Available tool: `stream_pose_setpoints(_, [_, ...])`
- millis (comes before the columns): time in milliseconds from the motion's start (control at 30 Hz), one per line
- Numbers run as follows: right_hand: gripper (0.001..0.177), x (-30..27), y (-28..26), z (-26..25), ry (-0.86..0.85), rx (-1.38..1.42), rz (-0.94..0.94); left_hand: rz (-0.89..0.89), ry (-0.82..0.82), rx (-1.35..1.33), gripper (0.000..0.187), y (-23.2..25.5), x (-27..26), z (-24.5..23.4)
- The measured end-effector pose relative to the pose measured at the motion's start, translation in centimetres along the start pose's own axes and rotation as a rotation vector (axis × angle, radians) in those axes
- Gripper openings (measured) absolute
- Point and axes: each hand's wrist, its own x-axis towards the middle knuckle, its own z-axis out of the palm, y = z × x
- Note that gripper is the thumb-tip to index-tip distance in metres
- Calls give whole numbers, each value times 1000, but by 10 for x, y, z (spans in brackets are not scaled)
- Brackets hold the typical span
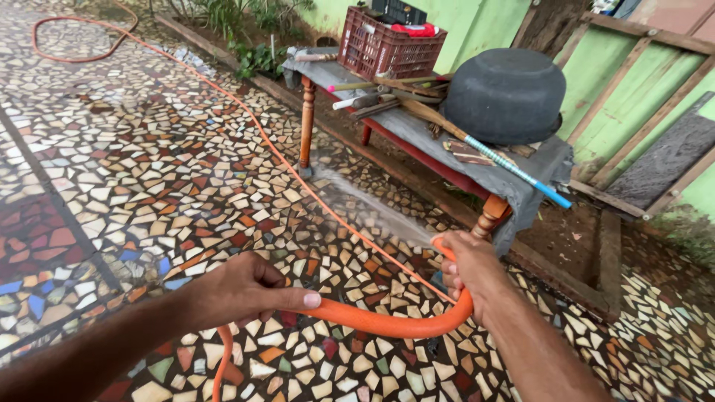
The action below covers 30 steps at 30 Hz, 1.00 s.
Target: The person holds an orange hose and directs a stream of water toward various plants and garden areas while walking around the exterior of a building.
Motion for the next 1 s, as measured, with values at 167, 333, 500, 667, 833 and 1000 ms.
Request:
stream_pose_setpoints(167, [23, 4, 13, -6, 58, -26, -34, 43, -30, -1, 64, 2, 7, 2])
stream_pose_setpoints(333, [26, 4, 19, -11, 71, -127, 82, 53, -52, 47, 63, 0, 15, 5])
stream_pose_setpoints(500, [24, -9, 24, -15, -29, -8, 93, 158, -85, 54, 67, -8, 13, 13])
stream_pose_setpoints(667, [25, -23, 23, -11, 58, -100, 116, 154, -93, 54, 65, -10, 11, 14])
stream_pose_setpoints(833, [26, -27, 20, -5, 54, -71, 124, 90, -115, 51, 66, -12, 7, 15])
stream_pose_setpoints(1000, [27, -29, 19, 0, 93, -35, 67, 50, -111, 60, 65, -13, 6, 8])
